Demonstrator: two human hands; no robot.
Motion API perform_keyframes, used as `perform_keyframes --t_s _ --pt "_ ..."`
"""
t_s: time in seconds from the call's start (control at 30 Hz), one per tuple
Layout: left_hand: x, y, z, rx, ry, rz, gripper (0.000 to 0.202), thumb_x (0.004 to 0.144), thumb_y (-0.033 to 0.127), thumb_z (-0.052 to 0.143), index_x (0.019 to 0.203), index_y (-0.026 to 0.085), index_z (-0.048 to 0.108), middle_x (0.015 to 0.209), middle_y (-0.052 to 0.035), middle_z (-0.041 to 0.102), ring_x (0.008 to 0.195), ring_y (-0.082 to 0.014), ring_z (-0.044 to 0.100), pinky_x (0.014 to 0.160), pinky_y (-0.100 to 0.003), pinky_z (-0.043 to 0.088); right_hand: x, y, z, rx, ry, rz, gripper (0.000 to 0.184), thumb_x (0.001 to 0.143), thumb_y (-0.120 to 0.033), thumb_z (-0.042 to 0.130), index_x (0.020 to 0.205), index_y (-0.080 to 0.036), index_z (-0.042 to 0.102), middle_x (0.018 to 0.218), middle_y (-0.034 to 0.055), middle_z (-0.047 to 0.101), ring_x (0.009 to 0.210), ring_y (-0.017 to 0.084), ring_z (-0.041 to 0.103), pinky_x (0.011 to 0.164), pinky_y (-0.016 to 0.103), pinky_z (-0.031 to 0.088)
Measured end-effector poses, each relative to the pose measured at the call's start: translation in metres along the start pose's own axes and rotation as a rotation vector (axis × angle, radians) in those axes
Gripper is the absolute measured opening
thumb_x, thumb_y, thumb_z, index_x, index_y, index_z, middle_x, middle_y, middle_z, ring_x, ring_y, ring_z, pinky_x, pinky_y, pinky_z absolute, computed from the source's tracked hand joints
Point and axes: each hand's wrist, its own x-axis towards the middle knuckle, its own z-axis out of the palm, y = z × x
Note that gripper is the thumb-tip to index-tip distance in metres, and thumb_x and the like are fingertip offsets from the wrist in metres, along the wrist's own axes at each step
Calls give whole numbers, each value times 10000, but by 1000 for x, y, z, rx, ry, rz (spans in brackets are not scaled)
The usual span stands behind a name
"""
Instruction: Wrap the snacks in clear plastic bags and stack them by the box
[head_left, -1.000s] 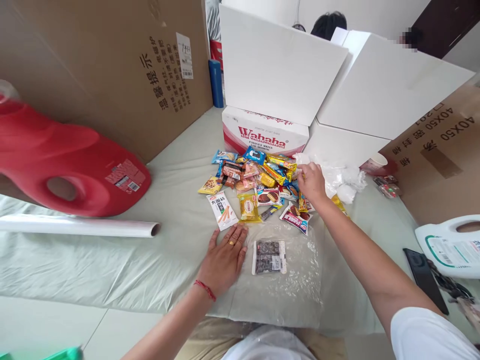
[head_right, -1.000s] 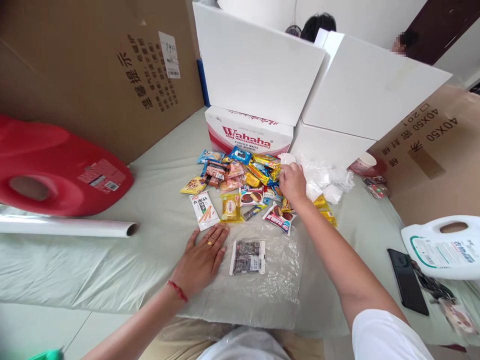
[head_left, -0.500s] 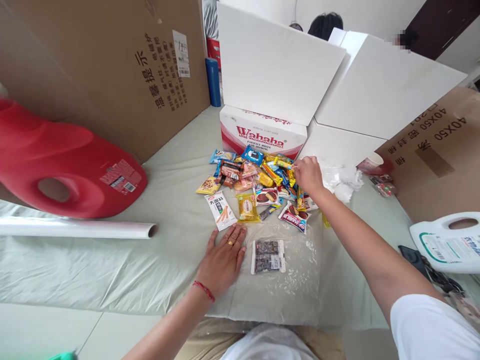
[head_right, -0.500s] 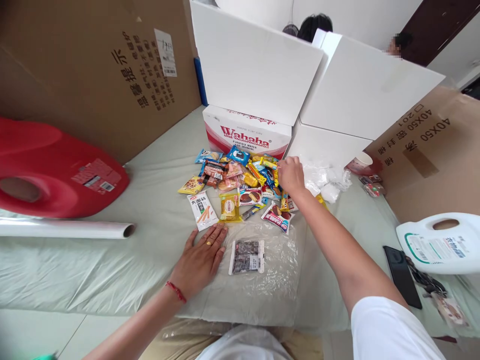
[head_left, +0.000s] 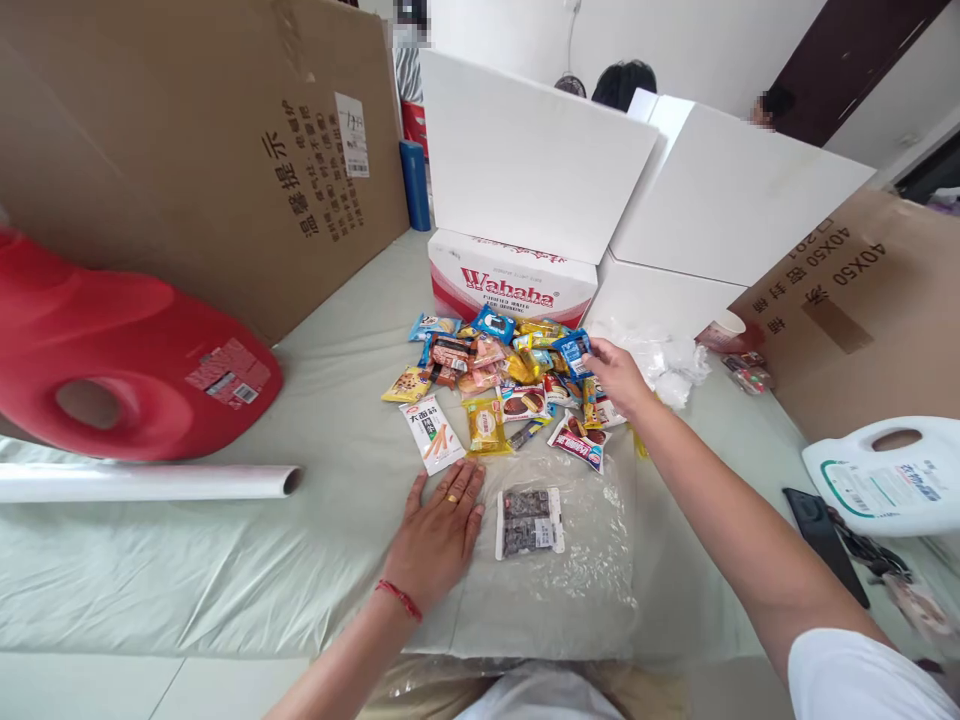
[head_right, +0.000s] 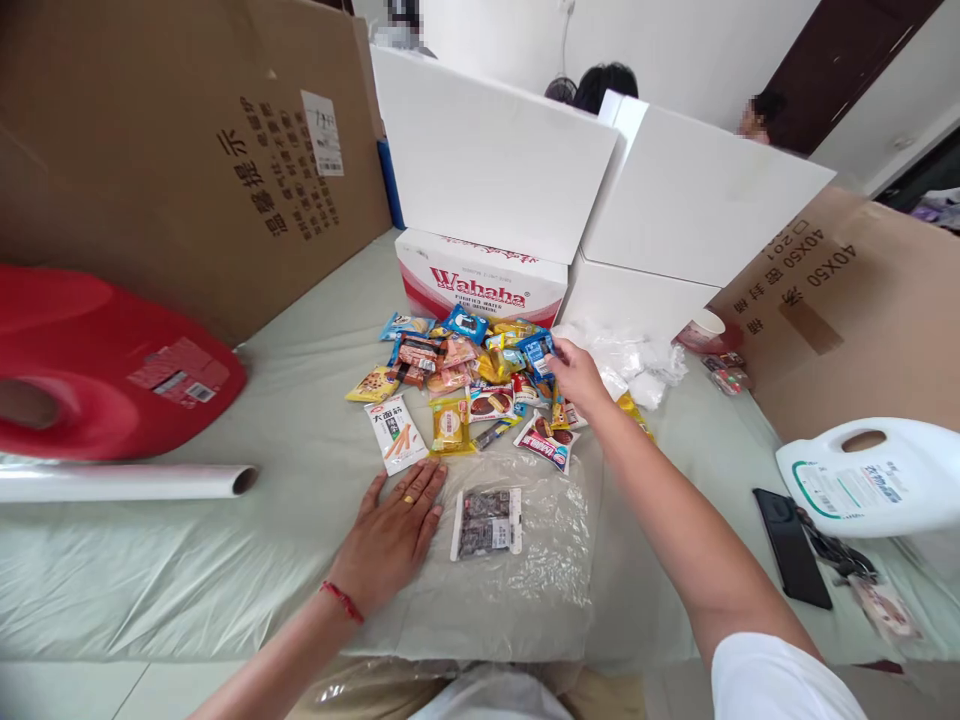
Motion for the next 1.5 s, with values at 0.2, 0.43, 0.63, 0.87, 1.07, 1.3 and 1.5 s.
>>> perform_keyframes --t_s 0.2,0.43,0.63,0.87,1.07,1.3,1.5 --pt "2 3 -4 -20 -48 -13 541 1062 347 289 1585 241 378 1619 -80 416 1482 -282 428 1247 -605 197 -66 0 -15 542 -70 320 508 760 -488 767 1206 -251 714 945 5 736 732 175 642 638 312 561" --pt "3 6 -10 -19 -89 -25 544 1070 349 262 1593 235 360 1627 -81 400 1501 -272 398 1255 -589 173 -158 -17 34 288 -401 93 352 946 -488 618 1177 -241 717 1064 45 750 862 209 672 771 347 554" --pt "3 7 -12 0 -92 -29 542 1078 346 247 1593 218 357 1633 -84 388 1506 -263 389 1255 -579 175 -197 -30 62 -266 -209 -224 392 983 -430 589 1299 -220 687 1366 149 617 1224 343 527 1072 579 424" --pt "3 6 -12 -35 -101 -34 542 1080 369 248 1590 225 365 1637 -73 379 1513 -268 379 1259 -576 167 -209 -23 67 -346 -324 -327 487 963 -332 646 1435 -236 581 1303 116 656 1395 349 416 1198 623 277" --pt "-1 -2 -9 -112 -34 -56 545 1078 392 280 1597 237 348 1608 -91 443 1487 -266 425 1262 -555 174 -224 -25 61 -228 -211 -369 550 966 -350 645 1485 -255 488 1416 141 555 1397 335 428 1171 611 361" --pt "0 -16 -1 -240 90 -56 521 1069 334 330 1584 254 358 1568 -112 505 1469 -262 451 1237 -533 269 -298 -21 24 -253 -298 -504 721 932 -599 639 1503 -196 460 1392 171 577 1334 338 486 1134 582 441" --pt "-10 -11 -19 -225 460 78 431 942 196 571 1373 219 580 1409 -147 624 1424 -319 485 1134 -514 426 -341 0 36 -395 -143 -484 585 936 -251 706 1477 -165 502 1337 150 648 1317 320 530 1176 619 393"
